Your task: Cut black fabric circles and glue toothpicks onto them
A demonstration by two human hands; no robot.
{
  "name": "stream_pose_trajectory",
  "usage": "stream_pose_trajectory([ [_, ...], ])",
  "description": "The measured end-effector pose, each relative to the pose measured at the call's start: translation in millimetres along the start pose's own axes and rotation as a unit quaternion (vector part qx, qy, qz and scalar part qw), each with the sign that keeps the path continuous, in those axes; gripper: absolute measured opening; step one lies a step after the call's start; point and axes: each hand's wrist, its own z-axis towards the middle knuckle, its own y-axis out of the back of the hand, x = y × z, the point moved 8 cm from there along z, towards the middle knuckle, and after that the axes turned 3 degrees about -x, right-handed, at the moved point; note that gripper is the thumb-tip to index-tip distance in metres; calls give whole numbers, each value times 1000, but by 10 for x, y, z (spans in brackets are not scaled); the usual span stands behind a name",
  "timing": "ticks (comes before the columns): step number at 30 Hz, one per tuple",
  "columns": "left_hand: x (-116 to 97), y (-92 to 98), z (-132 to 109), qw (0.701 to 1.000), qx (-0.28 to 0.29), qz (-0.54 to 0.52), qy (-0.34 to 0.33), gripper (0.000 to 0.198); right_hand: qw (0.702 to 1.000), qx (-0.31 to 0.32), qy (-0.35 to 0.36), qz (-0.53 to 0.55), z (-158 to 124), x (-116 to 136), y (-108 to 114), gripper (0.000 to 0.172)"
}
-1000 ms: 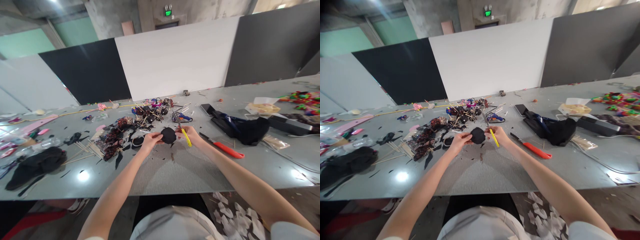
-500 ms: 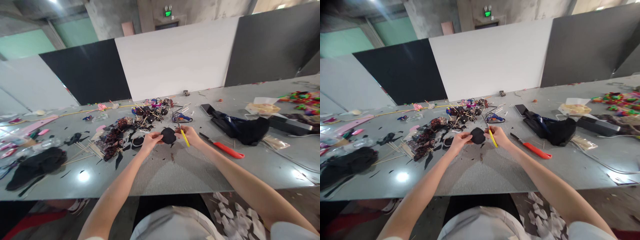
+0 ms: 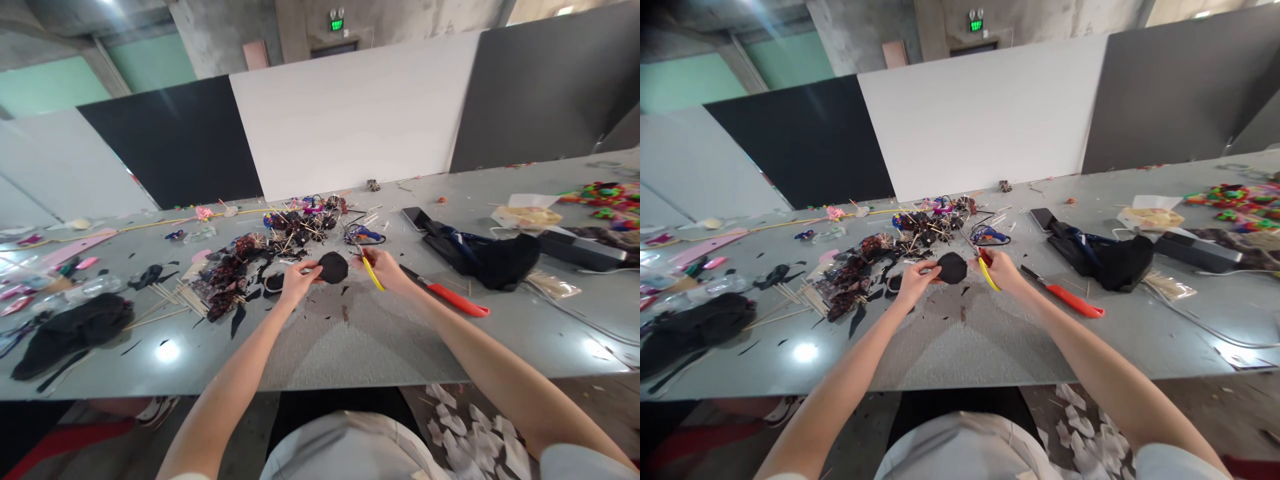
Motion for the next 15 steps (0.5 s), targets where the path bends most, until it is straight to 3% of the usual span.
stream_pose_trajectory([
  [3, -34, 19, 8, 1000, -5, 6, -19, 44, 982, 20, 48, -183, -20, 124, 83, 44],
  [7, -55, 15, -1, 1000, -5, 8, -26, 45, 947, 33, 43, -316, -61, 188, 146, 49],
  [12, -73, 12, -14, 1000, -4, 8, -26, 44, 928, 53, 18, -368, -103, 202, 132, 48],
  [15, -66, 22, -7, 1000, -8, 13, -17, 45, 936, 35, 25, -350, -79, 218, 146, 46],
])
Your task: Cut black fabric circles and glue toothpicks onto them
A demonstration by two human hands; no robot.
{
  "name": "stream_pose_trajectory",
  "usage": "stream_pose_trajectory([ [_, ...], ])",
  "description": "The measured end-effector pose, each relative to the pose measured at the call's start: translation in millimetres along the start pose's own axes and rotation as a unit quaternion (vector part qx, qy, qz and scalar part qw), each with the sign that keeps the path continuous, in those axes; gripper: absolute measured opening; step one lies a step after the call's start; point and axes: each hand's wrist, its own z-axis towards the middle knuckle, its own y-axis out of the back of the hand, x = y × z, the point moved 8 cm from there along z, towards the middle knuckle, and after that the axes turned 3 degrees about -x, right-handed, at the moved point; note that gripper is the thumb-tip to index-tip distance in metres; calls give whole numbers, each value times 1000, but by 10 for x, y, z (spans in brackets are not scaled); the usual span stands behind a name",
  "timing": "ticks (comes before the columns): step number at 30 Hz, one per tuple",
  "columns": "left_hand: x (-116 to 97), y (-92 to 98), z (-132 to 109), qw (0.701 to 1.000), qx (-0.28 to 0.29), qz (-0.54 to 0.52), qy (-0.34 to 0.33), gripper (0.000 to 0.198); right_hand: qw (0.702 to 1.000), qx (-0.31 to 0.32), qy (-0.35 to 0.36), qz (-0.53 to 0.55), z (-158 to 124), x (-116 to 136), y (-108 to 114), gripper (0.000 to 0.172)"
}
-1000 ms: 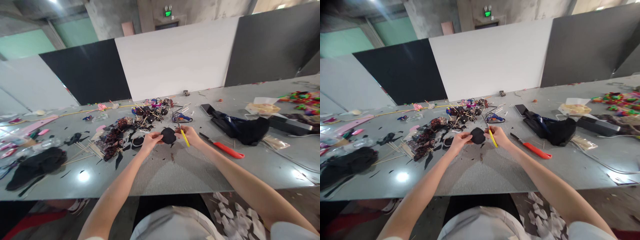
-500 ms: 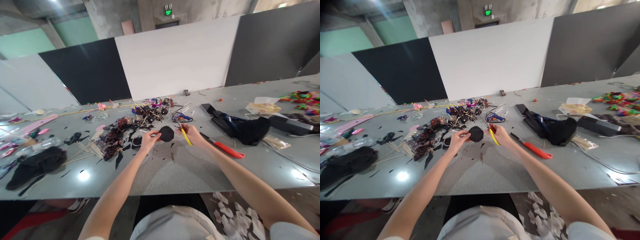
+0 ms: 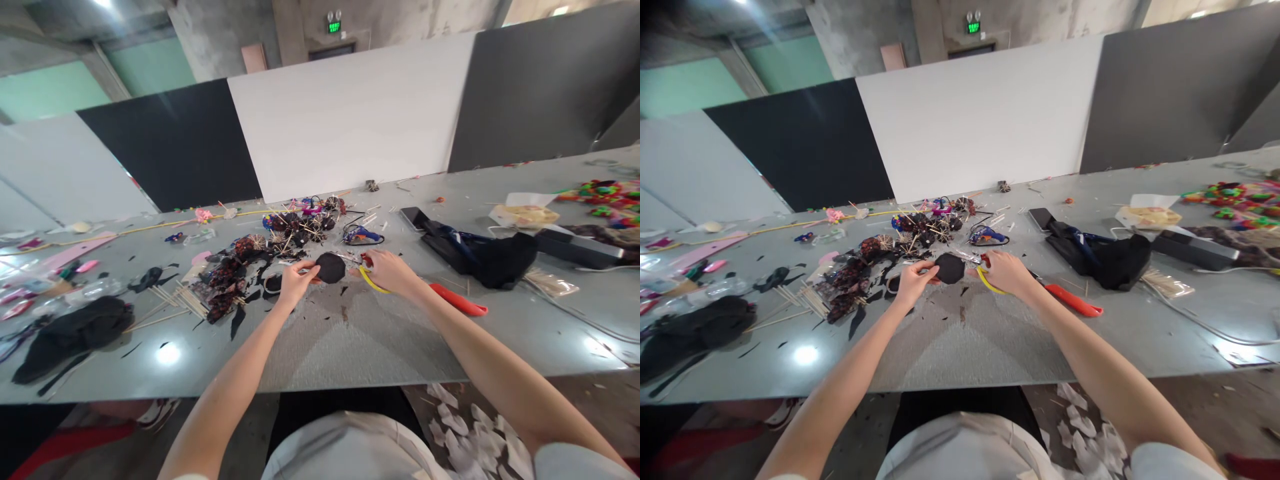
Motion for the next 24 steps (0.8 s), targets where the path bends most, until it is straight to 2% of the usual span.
stream_pose_trajectory([
  [3, 17, -6, 0, 1000, 0, -7, 20, 47, 995, -33, -32, 87, 50, -70, -1, 46],
  [6, 32, -59, -29, 999, 18, -10, 42, 47, 971, -28, -72, 224, 84, -128, -109, 50],
  [13, 79, -230, -119, 994, 80, 0, 69, 48, 857, 30, -109, 503, 51, 32, -405, 53],
  [16, 91, -266, -131, 993, 98, 3, 72, 48, 830, 39, -113, 545, 40, 82, -457, 53],
  [24, 116, -261, -122, 992, 105, 4, 68, 49, 823, 26, -124, 553, 41, 38, -487, 52],
])
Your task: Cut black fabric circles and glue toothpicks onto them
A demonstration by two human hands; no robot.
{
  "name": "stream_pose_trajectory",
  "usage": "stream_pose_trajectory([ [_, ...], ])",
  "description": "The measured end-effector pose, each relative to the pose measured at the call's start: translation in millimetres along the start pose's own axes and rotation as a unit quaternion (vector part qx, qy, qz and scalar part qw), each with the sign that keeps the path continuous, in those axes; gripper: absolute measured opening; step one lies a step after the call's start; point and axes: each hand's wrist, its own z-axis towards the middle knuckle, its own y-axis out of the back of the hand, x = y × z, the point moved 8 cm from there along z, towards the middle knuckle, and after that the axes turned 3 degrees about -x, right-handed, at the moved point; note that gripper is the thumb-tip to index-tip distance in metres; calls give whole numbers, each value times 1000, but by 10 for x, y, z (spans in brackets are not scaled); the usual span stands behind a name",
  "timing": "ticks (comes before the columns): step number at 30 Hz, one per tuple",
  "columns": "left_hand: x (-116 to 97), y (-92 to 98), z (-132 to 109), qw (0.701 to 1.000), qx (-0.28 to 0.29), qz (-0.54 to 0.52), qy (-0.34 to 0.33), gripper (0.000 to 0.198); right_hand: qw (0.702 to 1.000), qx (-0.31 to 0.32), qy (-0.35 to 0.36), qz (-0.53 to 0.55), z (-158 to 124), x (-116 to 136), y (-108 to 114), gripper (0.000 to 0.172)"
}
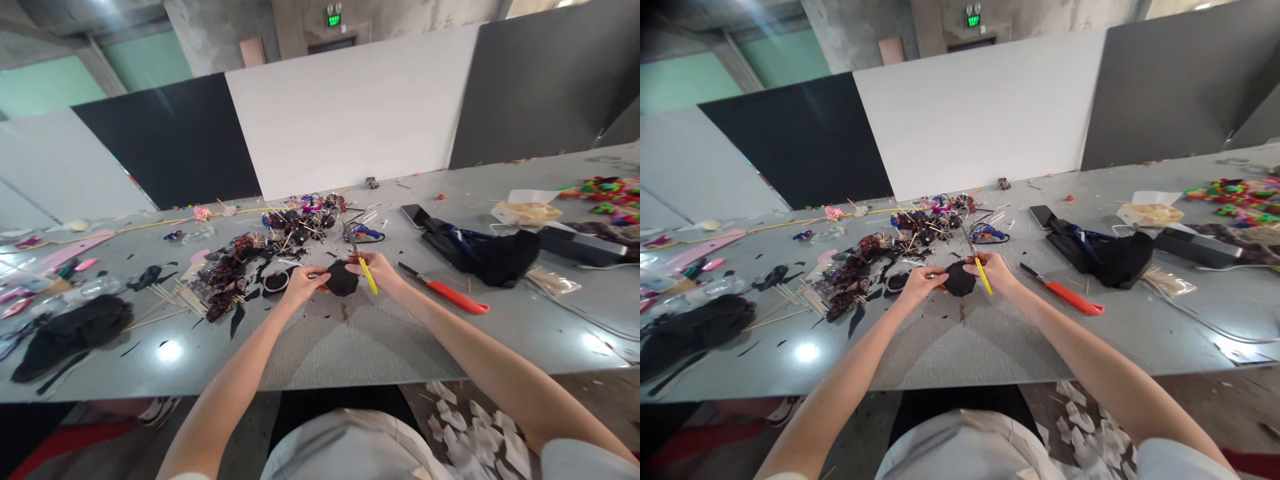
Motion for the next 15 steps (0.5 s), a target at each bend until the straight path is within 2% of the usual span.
stream_pose_trajectory([
  [5, -98, -35, -25, 999, 32, 5, -43, 58, 1000, 6, -2, 10, -39, 46, -18, 51],
  [15, -254, -108, -90, 991, 71, 48, -101, 54, 1000, -3, -12, 18, -27, 33, -14, 50],
])
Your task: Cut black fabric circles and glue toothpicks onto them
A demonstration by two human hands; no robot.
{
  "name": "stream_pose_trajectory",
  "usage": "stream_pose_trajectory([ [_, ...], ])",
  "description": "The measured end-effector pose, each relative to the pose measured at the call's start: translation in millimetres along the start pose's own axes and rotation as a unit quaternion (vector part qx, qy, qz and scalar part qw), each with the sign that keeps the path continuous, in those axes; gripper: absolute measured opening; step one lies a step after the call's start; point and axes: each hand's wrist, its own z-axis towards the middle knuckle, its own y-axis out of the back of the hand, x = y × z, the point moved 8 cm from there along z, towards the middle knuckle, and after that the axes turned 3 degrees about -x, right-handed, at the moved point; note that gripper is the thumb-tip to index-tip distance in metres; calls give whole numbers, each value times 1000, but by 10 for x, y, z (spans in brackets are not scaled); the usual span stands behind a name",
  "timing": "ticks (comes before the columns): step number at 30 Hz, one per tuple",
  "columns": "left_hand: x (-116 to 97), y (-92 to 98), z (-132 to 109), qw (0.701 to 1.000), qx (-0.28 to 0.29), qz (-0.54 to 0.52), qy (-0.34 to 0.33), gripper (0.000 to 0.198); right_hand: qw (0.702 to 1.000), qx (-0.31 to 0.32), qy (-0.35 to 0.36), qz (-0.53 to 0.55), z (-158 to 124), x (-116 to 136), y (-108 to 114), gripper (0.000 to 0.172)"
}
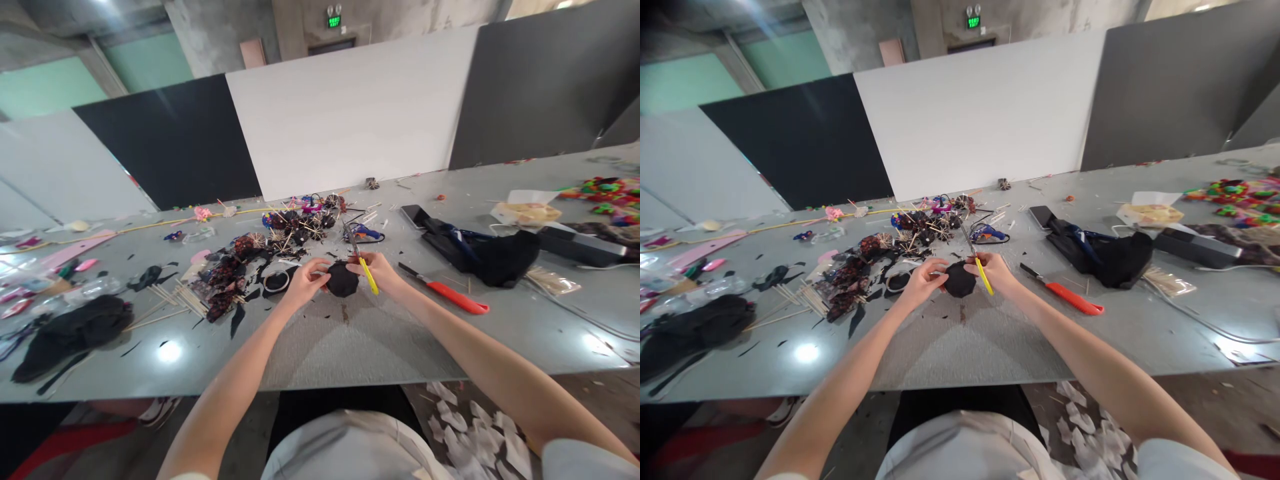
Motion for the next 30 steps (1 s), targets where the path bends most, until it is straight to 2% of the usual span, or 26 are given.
stream_pose_trajectory([
  [6, -62, -58, -29, 997, 47, 59, -27, 40, 1000, 11, 26, -4, 14, 26, -12, 46],
  [11, -23, -67, -34, 996, 59, 63, -15, 41, 998, 18, 41, -36, 2, 64, -20, 48],
  [23, -26, 1, -9, 1000, -4, 12, -14, 45, 999, 12, 36, -23, -36, 98, -12, 50],
  [30, 29, 35, 0, 1000, -7, 4, -15, 43, 999, 18, 37, -24, -36, 91, -18, 51],
])
